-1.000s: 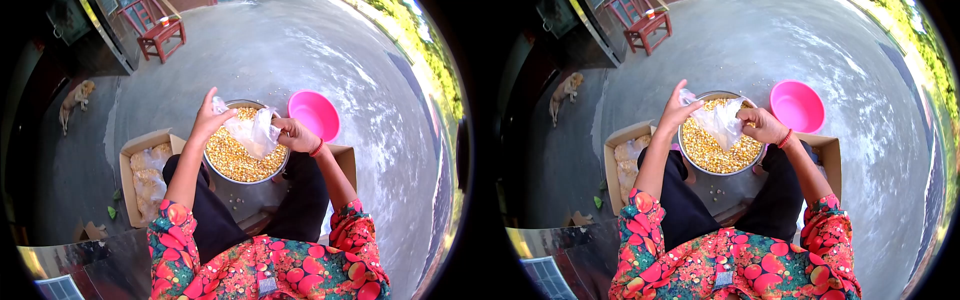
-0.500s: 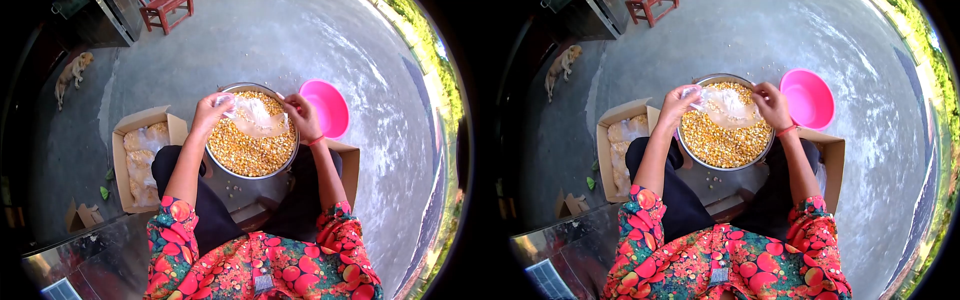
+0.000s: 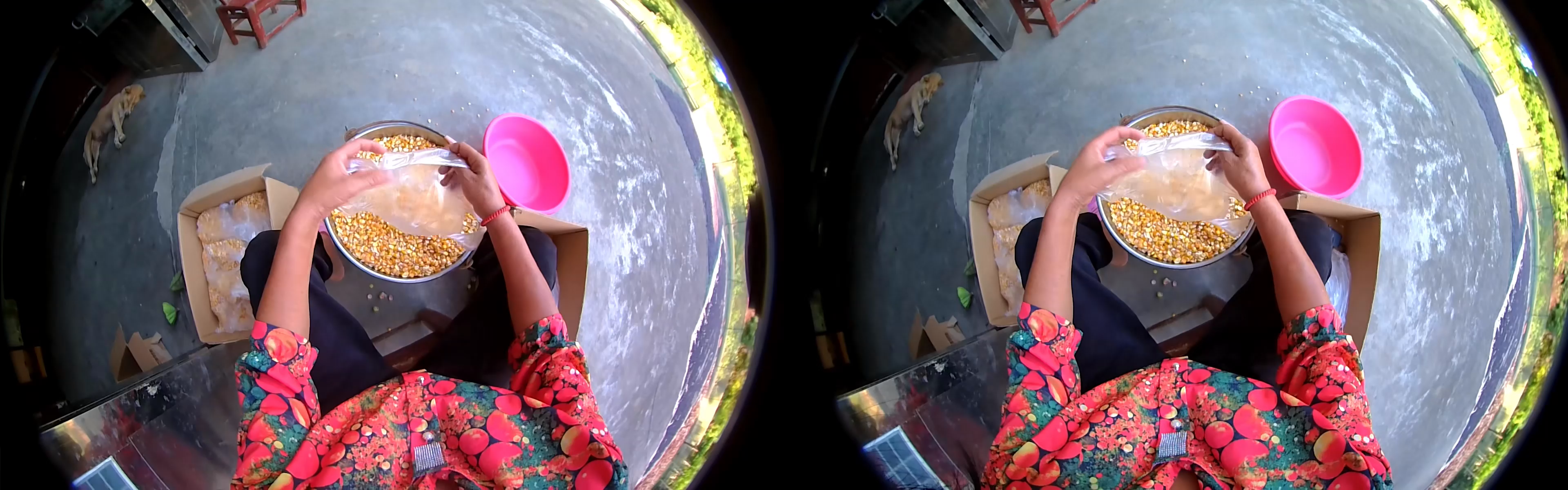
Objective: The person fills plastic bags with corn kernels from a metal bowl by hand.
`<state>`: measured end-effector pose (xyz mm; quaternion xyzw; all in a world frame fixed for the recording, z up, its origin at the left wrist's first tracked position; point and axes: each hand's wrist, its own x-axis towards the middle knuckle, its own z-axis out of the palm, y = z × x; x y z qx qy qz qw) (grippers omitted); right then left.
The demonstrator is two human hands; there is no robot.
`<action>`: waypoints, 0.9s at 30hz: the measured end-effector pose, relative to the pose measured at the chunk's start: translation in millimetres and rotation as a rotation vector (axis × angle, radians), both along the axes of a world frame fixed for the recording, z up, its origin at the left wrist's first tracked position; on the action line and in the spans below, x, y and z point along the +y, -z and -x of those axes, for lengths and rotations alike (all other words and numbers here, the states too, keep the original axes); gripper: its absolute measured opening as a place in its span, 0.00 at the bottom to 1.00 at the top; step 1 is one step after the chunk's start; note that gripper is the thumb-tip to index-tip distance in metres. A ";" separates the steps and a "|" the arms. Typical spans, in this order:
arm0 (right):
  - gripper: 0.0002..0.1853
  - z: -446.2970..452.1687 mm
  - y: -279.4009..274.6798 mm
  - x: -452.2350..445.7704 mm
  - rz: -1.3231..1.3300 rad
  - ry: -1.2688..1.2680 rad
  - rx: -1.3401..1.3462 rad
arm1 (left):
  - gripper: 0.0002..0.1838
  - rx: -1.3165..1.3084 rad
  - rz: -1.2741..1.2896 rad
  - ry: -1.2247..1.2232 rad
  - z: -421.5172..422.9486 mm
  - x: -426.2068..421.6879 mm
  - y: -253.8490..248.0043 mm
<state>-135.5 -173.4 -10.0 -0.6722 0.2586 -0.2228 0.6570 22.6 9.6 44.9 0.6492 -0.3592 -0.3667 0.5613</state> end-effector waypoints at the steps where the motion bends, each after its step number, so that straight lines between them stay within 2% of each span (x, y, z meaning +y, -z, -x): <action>1: 0.10 0.8 -5.7 0.4 -0.017 -0.033 0.007 | 0.16 0.001 0.000 0.001 0.8 -0.7 7.8; 3: 0.12 0.9 -5.0 -0.8 -0.034 -0.069 0.015 | 0.13 -0.419 -0.277 0.027 3.0 -1.1 24.5; 4: 0.11 -0.2 2.4 -3.3 0.110 -0.028 0.003 | 0.07 -0.367 -0.202 -0.040 5.7 -0.4 27.1; 5: 0.10 -1.7 10.1 -5.9 0.253 0.014 -0.010 | 0.07 -0.367 -0.204 -0.043 3.5 0.5 27.9; 6: 0.14 -2.0 16.8 -8.3 0.536 0.074 0.076 | 0.08 -0.175 -0.126 -0.132 -1.4 -0.4 29.7; 7: 0.14 -3.1 1.8 -1.3 0.536 0.075 0.075 | 0.09 0.017 -0.046 -0.219 -5.0 -1.3 29.8; 9: 0.19 -1.3 -31.0 17.3 1.126 0.199 -0.020 | 0.08 0.047 -0.028 -0.274 -8.0 -2.1 31.2; 10: 0.20 1.0 -38.6 25.2 1.122 0.082 -0.025 | 0.08 0.024 -0.066 -0.270 -9.5 -3.0 36.4; 11: 0.17 3.3 -48.9 35.7 1.178 -0.015 -0.127 | 0.08 -0.001 -0.105 -0.266 -11.2 -4.0 42.5; 13: 0.14 4.5 -33.1 46.8 1.053 -0.371 -0.192 | 0.06 0.026 -0.086 -0.230 -8.8 -7.7 49.1; 15: 0.11 0.0 -23.0 59.0 1.016 -0.403 -0.159 | 0.07 0.014 -0.106 -0.161 -4.1 -10.4 47.1; 16: 0.14 -0.9 -21.6 58.3 0.914 -0.428 0.042 | 0.06 0.117 -0.092 -0.125 -0.8 -8.9 39.4; 17: 0.14 -1.0 -18.0 54.9 0.913 -0.428 0.045 | 0.06 0.120 -0.092 -0.123 0.5 -9.0 33.9; 19: 0.24 -3.0 1.7 46.4 0.967 -0.311 0.330 | 0.06 0.329 -0.045 -0.131 -1.3 -5.3 28.2; 20: 0.31 -1.8 32.8 29.3 1.319 -0.248 0.193 | 0.06 0.329 -0.048 -0.131 -4.1 -3.4 27.5; 22: 0.33 5.3 18.8 26.4 0.897 -0.443 0.600 | 0.11 0.583 0.151 -0.126 -10.9 -1.1 25.1; 23: 0.33 6.8 21.3 20.2 0.858 -0.455 0.613 | 0.11 0.586 0.150 -0.125 -13.8 1.2 22.9; 25: 0.32 9.4 21.5 12.9 0.906 -0.413 0.596 | 0.11 0.750 0.270 -0.034 -18.0 6.1 15.2; 27: 0.30 8.6 20.9 12.3 0.996 -0.327 0.551 | 0.11 0.727 0.194 -0.052 -19.2 5.2 17.8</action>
